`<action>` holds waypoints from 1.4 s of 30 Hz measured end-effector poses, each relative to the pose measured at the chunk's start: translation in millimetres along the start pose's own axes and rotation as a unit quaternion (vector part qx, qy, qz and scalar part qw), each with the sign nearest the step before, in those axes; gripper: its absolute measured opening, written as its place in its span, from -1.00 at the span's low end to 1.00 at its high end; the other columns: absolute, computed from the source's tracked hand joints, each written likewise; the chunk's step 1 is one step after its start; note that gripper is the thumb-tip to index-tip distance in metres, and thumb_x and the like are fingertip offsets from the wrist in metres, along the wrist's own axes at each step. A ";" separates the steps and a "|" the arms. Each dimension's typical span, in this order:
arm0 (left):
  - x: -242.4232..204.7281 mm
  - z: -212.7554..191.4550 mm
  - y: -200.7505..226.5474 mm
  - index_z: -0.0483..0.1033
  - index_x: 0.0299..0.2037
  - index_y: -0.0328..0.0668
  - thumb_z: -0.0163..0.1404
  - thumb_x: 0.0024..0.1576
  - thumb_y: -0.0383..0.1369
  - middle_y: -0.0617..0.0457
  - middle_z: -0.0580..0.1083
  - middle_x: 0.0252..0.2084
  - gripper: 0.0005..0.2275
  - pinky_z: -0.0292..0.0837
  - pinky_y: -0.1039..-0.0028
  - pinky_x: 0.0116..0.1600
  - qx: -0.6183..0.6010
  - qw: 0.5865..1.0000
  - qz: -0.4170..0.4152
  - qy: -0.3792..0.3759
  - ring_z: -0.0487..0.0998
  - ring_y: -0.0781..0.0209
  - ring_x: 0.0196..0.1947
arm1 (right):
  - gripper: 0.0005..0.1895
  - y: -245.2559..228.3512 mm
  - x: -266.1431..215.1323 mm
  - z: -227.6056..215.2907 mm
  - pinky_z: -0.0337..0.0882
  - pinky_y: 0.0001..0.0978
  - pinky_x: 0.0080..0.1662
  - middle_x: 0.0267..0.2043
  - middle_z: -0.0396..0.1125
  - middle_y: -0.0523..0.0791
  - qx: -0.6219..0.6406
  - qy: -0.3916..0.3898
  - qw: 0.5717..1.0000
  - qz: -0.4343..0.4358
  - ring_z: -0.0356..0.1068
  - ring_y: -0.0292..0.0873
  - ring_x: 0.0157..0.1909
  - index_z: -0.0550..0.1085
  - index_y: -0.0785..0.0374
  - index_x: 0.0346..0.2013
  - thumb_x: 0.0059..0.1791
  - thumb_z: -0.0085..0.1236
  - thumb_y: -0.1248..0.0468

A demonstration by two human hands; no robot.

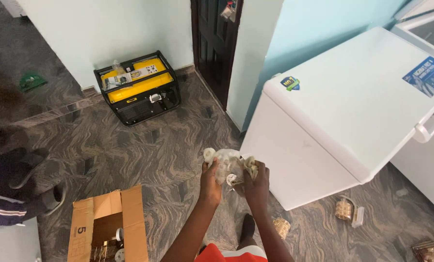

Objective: The person wipes a white electrical socket with a cloth, turning it over to clean both sides. They then pick up a white plastic component and wipe it with the same cloth. The person places the cleaned socket into a cardboard box and continues wiping the second component.

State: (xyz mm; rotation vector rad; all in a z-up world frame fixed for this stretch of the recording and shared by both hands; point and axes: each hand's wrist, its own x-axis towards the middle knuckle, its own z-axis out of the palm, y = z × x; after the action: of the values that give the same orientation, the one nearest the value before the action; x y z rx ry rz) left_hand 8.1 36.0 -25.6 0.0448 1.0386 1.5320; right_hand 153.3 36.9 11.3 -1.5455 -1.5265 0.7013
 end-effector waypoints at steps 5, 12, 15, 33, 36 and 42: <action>10.9 -6.4 -17.1 0.04 0.44 0.07 0.04 0.16 -0.27 -0.02 0.35 0.33 -0.37 0.25 0.06 0.34 0.026 0.999 0.004 -0.025 0.39 0.02 0.31 | -0.55 -33.3 -5.7 -2.2 0.50 -0.11 -0.12 0.05 0.24 0.04 0.023 -0.054 0.998 -0.004 0.39 0.04 0.01 0.35 0.27 0.11 -0.03 0.15 0.19; 18.7 -9.9 -33.0 0.21 0.43 0.18 -0.28 0.37 -0.13 0.00 0.45 0.22 -0.59 0.22 0.50 -0.37 0.109 0.992 -0.067 -0.018 0.45 0.18 -0.08 | -0.35 -57.2 -2.0 -4.5 0.40 -0.05 0.01 0.00 0.35 -0.01 -0.089 -0.070 0.989 -0.092 0.32 0.05 0.07 0.39 0.27 0.09 -0.22 0.39 0.13; 20.0 -12.7 -28.9 0.18 0.37 0.26 -0.29 0.34 -0.21 0.07 0.47 0.20 -0.63 0.51 0.33 -0.04 0.058 0.996 -0.074 -0.014 0.56 0.18 0.05 | -0.45 -44.9 -8.1 1.8 0.33 0.01 0.05 -0.01 0.36 0.01 -0.106 -0.071 0.983 -0.130 0.31 0.12 0.07 0.46 0.23 0.02 -0.22 0.37 0.16; 22.0 -23.6 -15.1 0.21 0.35 -0.13 0.01 0.24 -0.20 -0.10 0.38 0.26 -0.51 0.37 0.09 0.27 -0.025 1.000 0.015 -0.001 0.45 -0.01 0.23 | -0.56 -39.0 -21.3 -7.4 0.44 -0.07 0.01 0.01 0.35 0.05 0.010 -0.056 0.995 -0.084 0.41 0.10 0.03 0.46 0.26 0.04 -0.11 0.30 0.28; -34.4 19.8 11.4 0.07 0.37 0.20 -0.18 0.25 -0.26 -0.03 0.34 0.26 -0.54 0.43 -0.02 0.25 -0.026 0.992 -0.105 0.072 0.43 -0.07 0.23 | -0.53 -33.1 -30.2 6.5 0.46 -0.15 -0.04 0.03 0.34 0.02 -0.019 -0.067 0.991 -0.110 0.41 0.02 -0.01 0.48 0.26 0.02 -0.16 0.35 0.24; 0.3 -12.8 -45.9 0.19 0.37 -0.22 -0.33 0.35 -0.14 -0.24 0.39 0.22 -0.54 0.54 0.08 0.22 -0.053 0.997 -0.051 -0.039 0.50 -0.11 0.18 | -0.52 -38.1 -30.7 0.9 0.39 -0.11 -0.04 -0.11 0.37 -0.06 -0.120 -0.037 0.981 -0.147 0.35 -0.01 -0.03 0.57 0.18 -0.01 -0.20 0.43 0.21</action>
State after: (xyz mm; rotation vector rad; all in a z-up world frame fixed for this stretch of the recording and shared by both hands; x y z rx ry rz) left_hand 36.5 23.3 -61.6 -0.0207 0.8837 1.4778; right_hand 129.6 3.7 38.4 -1.4327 -1.9028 0.4201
